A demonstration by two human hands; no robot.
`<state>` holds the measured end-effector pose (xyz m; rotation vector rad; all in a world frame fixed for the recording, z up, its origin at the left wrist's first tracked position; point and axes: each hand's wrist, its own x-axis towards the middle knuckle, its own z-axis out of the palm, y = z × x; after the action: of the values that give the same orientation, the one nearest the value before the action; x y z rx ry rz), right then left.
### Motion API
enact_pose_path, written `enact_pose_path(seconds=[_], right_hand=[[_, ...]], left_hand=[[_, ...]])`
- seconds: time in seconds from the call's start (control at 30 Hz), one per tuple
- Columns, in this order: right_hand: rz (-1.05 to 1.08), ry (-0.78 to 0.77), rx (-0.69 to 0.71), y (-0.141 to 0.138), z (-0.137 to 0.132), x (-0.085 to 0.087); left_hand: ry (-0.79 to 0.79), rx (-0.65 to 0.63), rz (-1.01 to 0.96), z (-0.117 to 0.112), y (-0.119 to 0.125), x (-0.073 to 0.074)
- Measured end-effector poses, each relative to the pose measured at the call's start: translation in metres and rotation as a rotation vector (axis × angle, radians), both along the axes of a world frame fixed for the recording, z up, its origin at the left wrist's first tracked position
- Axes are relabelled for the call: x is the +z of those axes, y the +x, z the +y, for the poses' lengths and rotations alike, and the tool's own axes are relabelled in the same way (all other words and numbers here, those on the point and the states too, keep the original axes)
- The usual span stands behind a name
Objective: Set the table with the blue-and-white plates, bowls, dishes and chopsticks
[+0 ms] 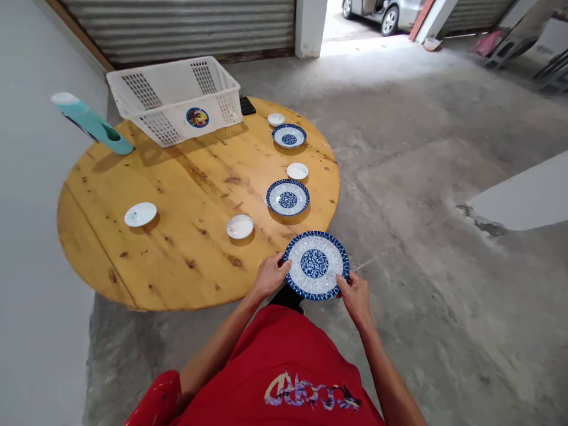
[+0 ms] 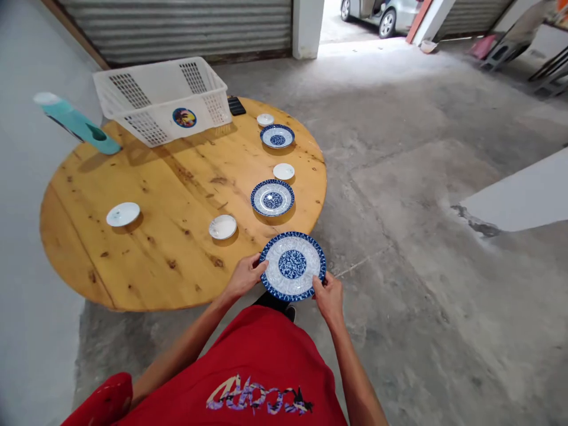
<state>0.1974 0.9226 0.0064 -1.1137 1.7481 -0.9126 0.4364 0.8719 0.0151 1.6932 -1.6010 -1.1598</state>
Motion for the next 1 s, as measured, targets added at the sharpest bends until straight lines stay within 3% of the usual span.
enact_pose_path(seconds=[0.27,0.43,0.57,0.7,1.0], right_hand=[[0.067,-0.016,0.226,0.003,-0.165,0.002],[0.151,-0.019,0.329,0.018,-0.245,-0.008],[0.122,0.025,0.378,0.031,-0.280,-0.020],[0.187,0.012,0.448,0.034,-0.298,-0.030],[0.770,-0.001,0.738,0.032,-0.336,-0.033]], left_hand=[[-0.068,0.213,-0.025,-0.109,0.007,-0.011],[-0.009,0.266,-0.078,-0.165,0.022,-0.023],[0.024,0.235,-0.258,-0.195,0.035,-0.027],[0.086,0.192,-0.438,-0.210,0.043,-0.028],[0.181,0.110,-0.607,-0.220,0.045,-0.034]])
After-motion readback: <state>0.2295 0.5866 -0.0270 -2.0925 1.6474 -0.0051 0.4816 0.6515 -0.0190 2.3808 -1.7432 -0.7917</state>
